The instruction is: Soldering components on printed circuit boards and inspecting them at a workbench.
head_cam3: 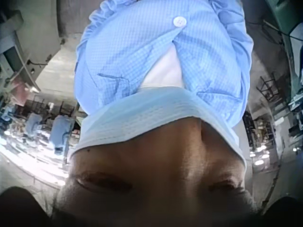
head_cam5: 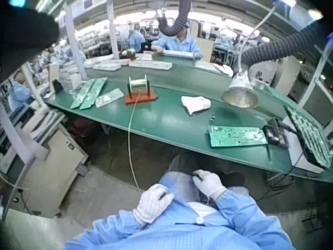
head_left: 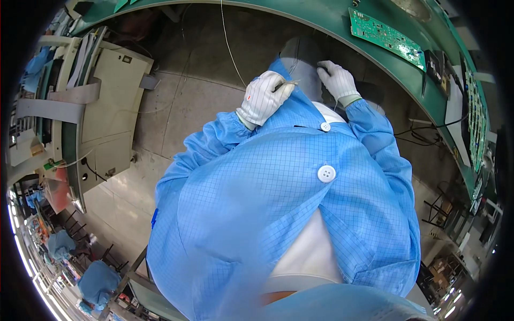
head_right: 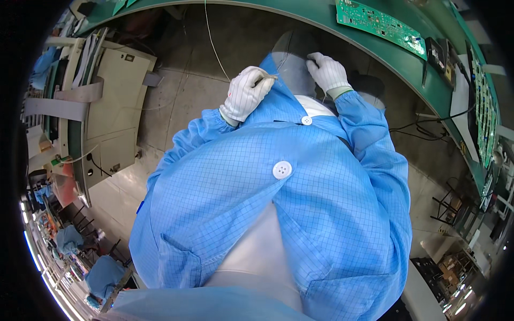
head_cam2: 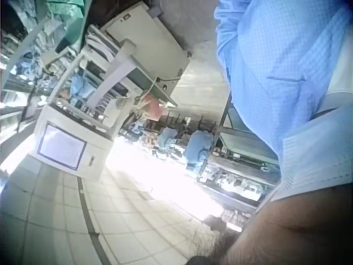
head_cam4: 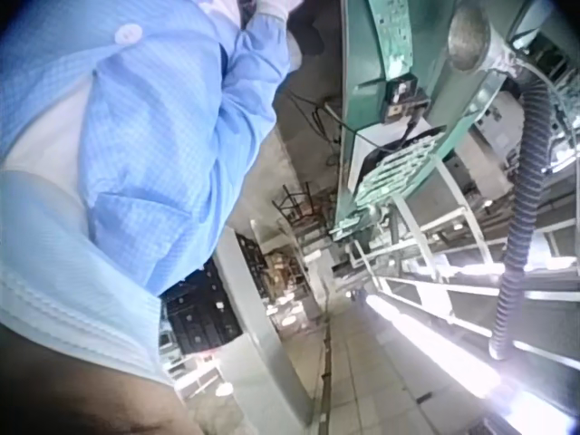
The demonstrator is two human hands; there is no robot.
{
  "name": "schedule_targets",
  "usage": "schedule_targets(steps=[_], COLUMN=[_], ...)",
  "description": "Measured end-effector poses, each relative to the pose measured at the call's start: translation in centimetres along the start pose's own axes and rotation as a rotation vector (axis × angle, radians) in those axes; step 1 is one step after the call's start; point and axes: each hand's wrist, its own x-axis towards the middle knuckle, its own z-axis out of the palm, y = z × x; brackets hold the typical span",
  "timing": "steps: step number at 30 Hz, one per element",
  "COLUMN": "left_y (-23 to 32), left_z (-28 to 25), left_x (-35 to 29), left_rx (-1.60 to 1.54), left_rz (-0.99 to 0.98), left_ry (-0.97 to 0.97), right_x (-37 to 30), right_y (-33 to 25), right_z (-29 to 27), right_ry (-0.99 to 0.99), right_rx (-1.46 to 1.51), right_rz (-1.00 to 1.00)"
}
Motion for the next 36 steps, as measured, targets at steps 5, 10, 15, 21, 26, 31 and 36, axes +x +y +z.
schedule_targets(steps=[5,10,15,21,26,31,36], left_y=[-1.2,-0.4,0.9,3.0,2.4,-2.6,-2.1], left_z=[1.3,1.1,-0.1,-1.4,-2.6,-1.7,1.7], left_x=[0.6,4.0,8.6,15.6,21.1,24.9,25.6], left_rx=[0.308,0.363,0.18,-0.213,-0.06,0.591,0.497], left_rz=[0.177,0.321,0.06,-0.402,-0.275,0.234,0.227], left_ry=[0.029,0.035,-0.146,-0.105,-0.218,-0.093,-0.198], right_x=[-1.2,-0.2,3.0,1.7,-2.0,-3.4,-7.1], right_y=[-3.3,-6.1,-1.3,4.9,11.1,12.8,25.8], right_z=[-4.3,-11.6,-16.5,-18.5,-18.4,-21.3,-22.7], right_ry=[0.202,0.327,0.522,0.618,0.682,0.963,0.807], right_rx=[0.21,0.239,0.198,0.192,0.339,0.77,0.125], right_rz=[-0.385,-0.396,-0.156,0.055,0.267,0.749,0.545])
